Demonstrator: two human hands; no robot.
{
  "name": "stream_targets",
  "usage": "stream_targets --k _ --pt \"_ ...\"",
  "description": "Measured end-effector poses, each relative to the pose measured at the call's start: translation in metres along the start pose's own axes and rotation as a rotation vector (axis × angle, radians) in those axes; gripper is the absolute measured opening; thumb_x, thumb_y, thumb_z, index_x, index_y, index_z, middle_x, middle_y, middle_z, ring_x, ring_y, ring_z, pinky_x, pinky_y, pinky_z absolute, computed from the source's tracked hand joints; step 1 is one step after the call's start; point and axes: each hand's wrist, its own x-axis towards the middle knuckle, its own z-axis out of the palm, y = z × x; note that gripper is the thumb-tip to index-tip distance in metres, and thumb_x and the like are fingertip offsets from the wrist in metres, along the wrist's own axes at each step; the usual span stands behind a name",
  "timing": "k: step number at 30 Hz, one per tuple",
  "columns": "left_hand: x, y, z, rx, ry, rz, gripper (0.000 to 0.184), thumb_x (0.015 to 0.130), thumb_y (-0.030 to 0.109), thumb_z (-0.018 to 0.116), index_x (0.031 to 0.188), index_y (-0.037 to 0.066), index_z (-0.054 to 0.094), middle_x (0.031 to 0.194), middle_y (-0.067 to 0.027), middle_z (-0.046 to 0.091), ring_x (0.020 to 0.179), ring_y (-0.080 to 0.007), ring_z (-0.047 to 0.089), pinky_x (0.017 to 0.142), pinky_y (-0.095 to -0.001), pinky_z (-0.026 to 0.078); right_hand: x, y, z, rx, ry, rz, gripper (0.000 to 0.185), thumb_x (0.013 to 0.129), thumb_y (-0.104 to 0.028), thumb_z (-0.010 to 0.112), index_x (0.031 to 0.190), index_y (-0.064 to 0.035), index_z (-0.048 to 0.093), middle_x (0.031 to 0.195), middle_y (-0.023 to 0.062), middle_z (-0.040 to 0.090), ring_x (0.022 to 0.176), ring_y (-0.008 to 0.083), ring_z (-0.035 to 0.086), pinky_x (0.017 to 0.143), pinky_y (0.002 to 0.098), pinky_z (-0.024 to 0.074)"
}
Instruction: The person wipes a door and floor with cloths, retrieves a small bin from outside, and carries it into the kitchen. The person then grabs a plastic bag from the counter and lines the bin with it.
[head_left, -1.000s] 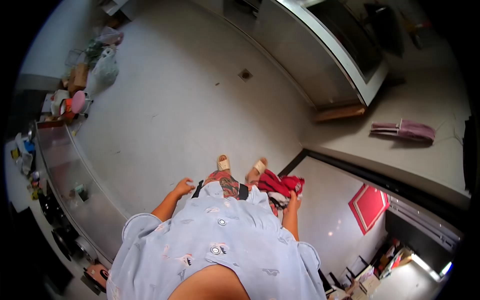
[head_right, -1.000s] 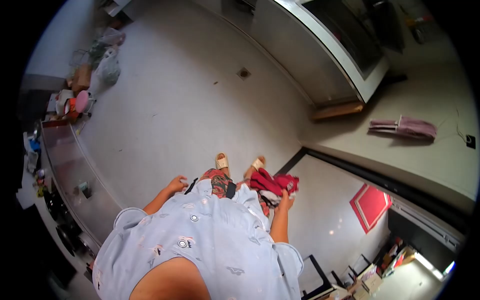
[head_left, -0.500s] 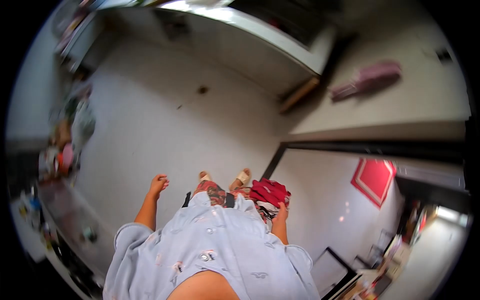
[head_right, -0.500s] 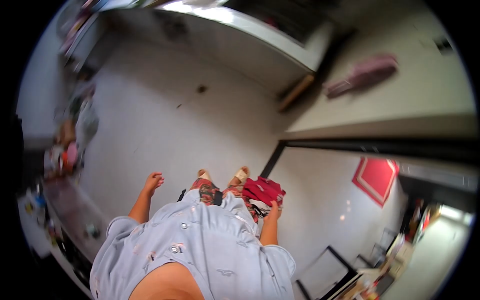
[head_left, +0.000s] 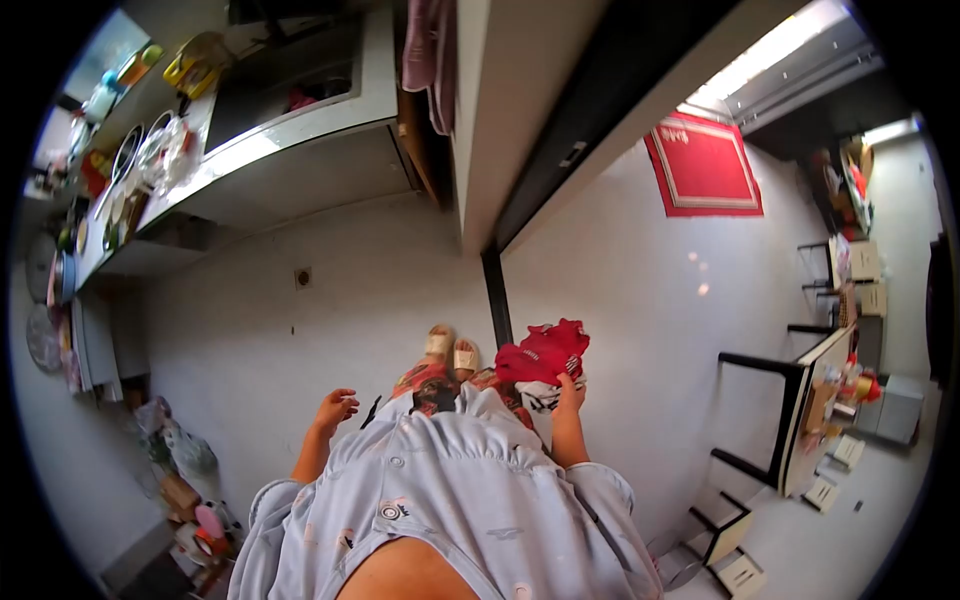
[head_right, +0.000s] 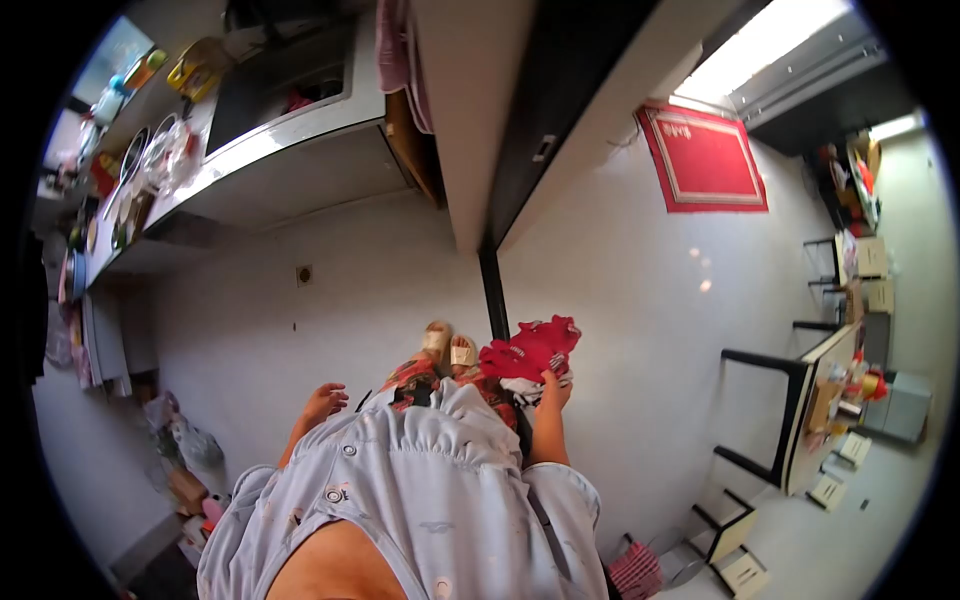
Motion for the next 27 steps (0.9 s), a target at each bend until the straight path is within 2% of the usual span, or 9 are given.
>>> stream_targets --k 5,7,10,12,13,17,21,24,27 --pt "0.056 0.038 -0.039 0.188 0.025 -0.059 0.029 0.089 0.016 0.063 0.117 0.010 0.062 0.095 -0.0059 0.069 0.080 -0.0164 0.065 0.072 -0.0296 0.052 -0.006 0.011 -0.011 0.186 0.181 -0.024 0.078 0.066 -0.017 0.078 0.133 0.0043 0.046 0.125 0.0183 0.056 0.102 0.0291 0.061 0.086 0.0385 0.0527" --pt "0.075 0.063 -0.049 0.261 0.055 -0.075 0.026 0.088 0.015 0.063 0.114 0.009 0.063 0.093 -0.0057 0.069 0.076 -0.0157 0.065 0.068 -0.0289 0.052 -0.004 0.026 -0.028 0.316 0.241 -0.009 0.074 0.068 -0.012 0.076 0.134 0.0037 0.046 0.123 0.0183 0.057 0.101 0.0292 0.062 0.085 0.0390 0.0543" --pt "0.114 0.097 -0.052 0.319 0.048 0.044 0.026 0.088 0.015 0.064 0.113 0.010 0.064 0.093 -0.0055 0.069 0.075 -0.0149 0.064 0.066 -0.0286 0.051 -0.033 0.010 -0.030 0.473 0.336 0.024 0.065 0.071 -0.009 0.074 0.130 0.0020 0.048 0.119 0.0167 0.059 0.096 0.0301 0.065 0.078 0.0402 0.0578" --pt "0.121 0.137 -0.030 0.346 0.001 0.101 0.027 0.087 0.014 0.064 0.113 0.010 0.064 0.092 -0.0054 0.069 0.075 -0.0142 0.064 0.066 -0.0284 0.051 -0.032 0.014 -0.043 0.563 0.346 0.007 0.060 0.072 -0.011 0.073 0.126 0.0017 0.051 0.116 0.0156 0.062 0.092 0.0299 0.067 0.076 0.0408 0.0586" --pt "0.126 0.153 -0.017 0.365 -0.029 0.122 0.028 0.087 0.015 0.064 0.114 0.010 0.064 0.093 -0.0055 0.070 0.076 -0.0142 0.064 0.066 -0.0284 0.051 -0.031 0.011 -0.044 0.549 0.377 0.007 0.049 0.074 -0.014 0.072 0.118 0.0016 0.058 0.109 0.0146 0.065 0.088 0.0290 0.067 0.075 0.0405 0.0588" --pt "0.141 0.205 0.021 0.425 -0.149 0.201 0.030 0.087 0.016 0.064 0.116 0.009 0.064 0.094 -0.0057 0.070 0.079 -0.0149 0.065 0.069 -0.0289 0.051 -0.036 0.038 -0.065 0.701 0.419 0.113 0.037 0.075 -0.021 0.071 0.104 0.0024 0.064 0.103 0.0142 0.067 0.086 0.0288 0.068 0.074 0.0402 0.0586" --pt "0.126 0.240 0.067 0.574 -0.218 0.229 0.029 0.091 0.018 0.064 0.118 0.007 0.062 0.096 -0.0060 0.069 0.080 -0.0140 0.064 0.070 -0.0274 0.052 -0.048 0.048 -0.073 0.737 0.501 0.187 0.039 0.075 -0.022 0.071 0.105 0.0016 0.063 0.103 0.0143 0.067 0.088 0.0296 0.067 0.077 0.0411 0.0579" --pt "0.133 0.234 0.101 0.590 -0.273 0.272 0.030 0.089 0.017 0.065 0.117 0.007 0.063 0.096 -0.0065 0.069 0.080 -0.0139 0.065 0.070 -0.0274 0.052 -0.045 0.047 -0.087 0.753 0.409 0.283 0.039 0.075 -0.022 0.070 0.106 0.0017 0.063 0.104 0.0152 0.066 0.090 0.0311 0.067 0.079 0.0421 0.0578" --pt "0.124 0.238 0.150 0.711 -0.261 0.189 0.031 0.087 0.016 0.066 0.117 0.007 0.063 0.096 -0.0069 0.070 0.080 -0.0142 0.065 0.070 -0.0282 0.052 -0.018 0.059 -0.108 0.720 0.395 0.306 0.040 0.077 -0.023 0.066 0.108 0.0009 0.061 0.108 0.0166 0.065 0.094 0.0330 0.066 0.082 0.0449 0.0579"
